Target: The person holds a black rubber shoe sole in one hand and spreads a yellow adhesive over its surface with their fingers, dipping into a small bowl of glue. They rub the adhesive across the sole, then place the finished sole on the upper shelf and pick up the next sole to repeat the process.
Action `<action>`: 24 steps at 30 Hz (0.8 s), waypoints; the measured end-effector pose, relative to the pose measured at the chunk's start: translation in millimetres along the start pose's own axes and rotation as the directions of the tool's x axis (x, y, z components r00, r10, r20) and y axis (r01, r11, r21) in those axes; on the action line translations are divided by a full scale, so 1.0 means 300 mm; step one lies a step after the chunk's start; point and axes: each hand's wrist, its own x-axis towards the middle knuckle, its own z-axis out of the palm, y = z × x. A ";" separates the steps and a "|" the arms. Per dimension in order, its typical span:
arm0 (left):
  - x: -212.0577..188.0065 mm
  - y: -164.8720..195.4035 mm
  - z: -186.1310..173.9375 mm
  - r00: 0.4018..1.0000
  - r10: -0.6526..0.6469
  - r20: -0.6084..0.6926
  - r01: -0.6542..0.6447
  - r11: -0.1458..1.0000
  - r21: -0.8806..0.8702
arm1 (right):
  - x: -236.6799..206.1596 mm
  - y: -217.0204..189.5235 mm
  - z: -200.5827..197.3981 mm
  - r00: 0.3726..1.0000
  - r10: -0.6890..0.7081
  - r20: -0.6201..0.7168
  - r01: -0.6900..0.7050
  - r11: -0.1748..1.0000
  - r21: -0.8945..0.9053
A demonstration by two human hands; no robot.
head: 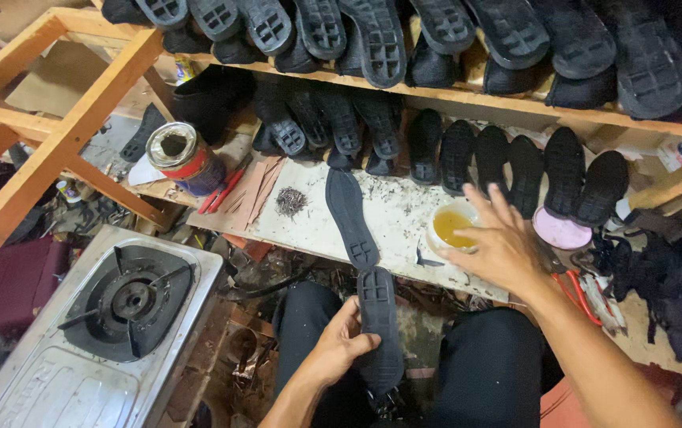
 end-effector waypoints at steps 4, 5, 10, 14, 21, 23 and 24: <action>0.009 0.033 0.004 0.999 -0.037 -0.020 0.036 0.998 -0.045 | -0.065 -0.020 -0.001 0.990 -0.067 -0.126 0.089 0.981 0.173; 0.018 0.044 0.011 1.000 -0.029 -0.009 0.028 0.998 -0.049 | -0.090 -0.041 -0.006 0.987 -0.087 -0.131 0.120 0.957 0.264; 0.038 0.083 0.065 0.998 -0.031 0.050 0.038 0.988 -0.148 | -0.256 -0.244 0.015 0.949 -0.242 -0.201 0.306 0.858 0.412; 0.037 0.084 0.081 0.995 -0.016 0.097 0.032 0.985 -0.167 | -0.269 -0.306 0.032 0.846 -0.434 -0.310 0.499 0.848 0.176; 0.011 0.072 0.069 0.974 -0.045 0.221 0.051 0.998 -0.022 | -0.212 -0.244 -0.009 0.885 -0.333 -0.327 0.399 0.902 0.162; 0.005 0.070 0.073 0.970 -0.045 0.238 0.048 0.999 -0.005 | -0.213 -0.252 -0.007 0.895 -0.319 -0.311 0.391 0.897 0.206; 0.003 0.069 0.075 0.970 -0.037 0.238 0.039 0.999 -0.005 | -0.215 -0.260 -0.003 0.905 -0.293 -0.308 0.372 0.897 0.241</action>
